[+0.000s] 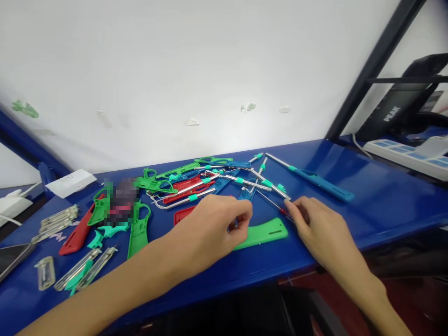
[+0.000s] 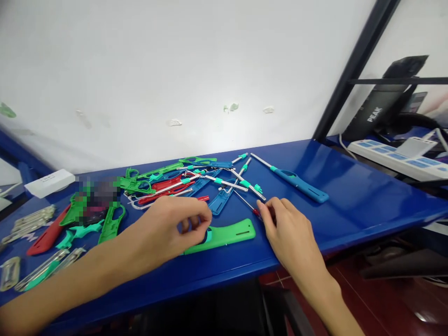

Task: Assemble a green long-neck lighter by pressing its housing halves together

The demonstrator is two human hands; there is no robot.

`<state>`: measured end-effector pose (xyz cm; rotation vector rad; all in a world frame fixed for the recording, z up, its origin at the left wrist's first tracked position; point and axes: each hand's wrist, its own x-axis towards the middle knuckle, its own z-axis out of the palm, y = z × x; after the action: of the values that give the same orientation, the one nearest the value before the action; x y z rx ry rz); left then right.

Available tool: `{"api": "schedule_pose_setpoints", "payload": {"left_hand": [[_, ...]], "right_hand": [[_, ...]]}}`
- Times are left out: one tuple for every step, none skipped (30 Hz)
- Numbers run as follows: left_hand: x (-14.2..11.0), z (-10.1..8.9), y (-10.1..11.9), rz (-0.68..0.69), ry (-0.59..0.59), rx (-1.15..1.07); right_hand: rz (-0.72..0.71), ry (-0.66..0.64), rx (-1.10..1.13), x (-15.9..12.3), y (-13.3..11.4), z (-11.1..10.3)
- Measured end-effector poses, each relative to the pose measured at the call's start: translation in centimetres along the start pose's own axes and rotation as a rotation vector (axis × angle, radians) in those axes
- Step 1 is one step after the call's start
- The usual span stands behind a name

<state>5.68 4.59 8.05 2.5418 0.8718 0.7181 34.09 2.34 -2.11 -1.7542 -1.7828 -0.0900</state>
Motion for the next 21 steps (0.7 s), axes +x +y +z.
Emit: {"api": "schedule_pose_setpoints", "payload": {"left_hand": [[0.5, 0.4, 0.0, 0.011, -0.006, -0.003], [1.0, 0.8, -0.1, 0.023, -0.012, -0.007], [1.5, 1.2, -0.2, 0.035, -0.017, -0.009], [1.9, 1.7, -0.4, 0.047, -0.020, -0.011], [2.2, 2.0, -0.5, 0.059, -0.024, -0.012], [2.5, 2.4, -0.7, 0.070, -0.030, -0.011], [2.8, 2.7, -0.8, 0.082, -0.041, -0.011], [3.0, 2.9, -0.8, 0.094, -0.057, -0.012], [3.2, 3.1, -0.9, 0.107, -0.075, -0.013], [3.4, 3.3, -0.8, 0.119, -0.095, -0.014], [3.6, 3.4, -0.8, 0.130, -0.115, -0.016], [3.8, 3.6, -0.7, 0.138, -0.131, -0.019], [3.9, 3.7, -0.6, 0.142, -0.142, -0.021], [4.1, 3.9, -0.5, 0.142, -0.149, -0.022], [4.3, 4.1, -0.4, 0.142, -0.154, -0.023], [4.4, 4.3, -0.3, 0.142, -0.157, -0.022], [4.6, 4.6, -0.2, 0.142, -0.161, -0.021], [4.7, 4.8, -0.2, 0.144, -0.163, -0.021], [4.8, 5.0, -0.3, 0.147, -0.165, -0.021], [4.8, 5.2, -0.3, 0.150, -0.162, -0.021], [4.9, 5.4, -0.4, 0.152, -0.157, -0.022]], "right_hand": [[-0.006, 0.003, 0.013, 0.0, -0.1, -0.1], [-0.012, 0.005, 0.030, 0.0, -0.2, -0.2], [-0.019, 0.008, 0.048, -0.1, -0.2, -0.4], [-0.023, 0.012, 0.066, -0.2, -0.1, -0.5], [-0.024, 0.018, 0.082, -0.3, 0.0, -0.7], [-0.021, 0.026, 0.096, -0.4, 0.2, -0.9], [-0.013, 0.037, 0.105, -0.5, 0.4, -1.1], [0.000, 0.049, 0.111, -0.6, 0.6, -1.3], [0.017, 0.062, 0.115, -0.7, 0.8, -1.7], [0.039, 0.076, 0.120, -0.7, 1.0, -2.1], [0.062, 0.091, 0.128, -0.7, 1.2, -2.5], [0.086, 0.108, 0.139, -0.7, 1.3, -3.0], [0.109, 0.127, 0.155, -0.7, 1.4, -3.6], [0.130, 0.150, 0.174, -0.7, 1.4, -4.2], [0.149, 0.176, 0.195, -0.7, 1.5, -4.8], [0.166, 0.202, 0.216, -0.7, 1.4, -5.4], [0.183, 0.227, 0.237, -0.8, 1.4, -5.9], [0.198, 0.250, 0.257, -0.9, 1.3, -6.3], [0.213, 0.268, 0.277, -1.0, 1.1, -6.7], [0.229, 0.278, 0.292, -1.2, 1.0, -7.0], [0.246, 0.295, 0.306, -1.3, 0.7, -7.2]]}}
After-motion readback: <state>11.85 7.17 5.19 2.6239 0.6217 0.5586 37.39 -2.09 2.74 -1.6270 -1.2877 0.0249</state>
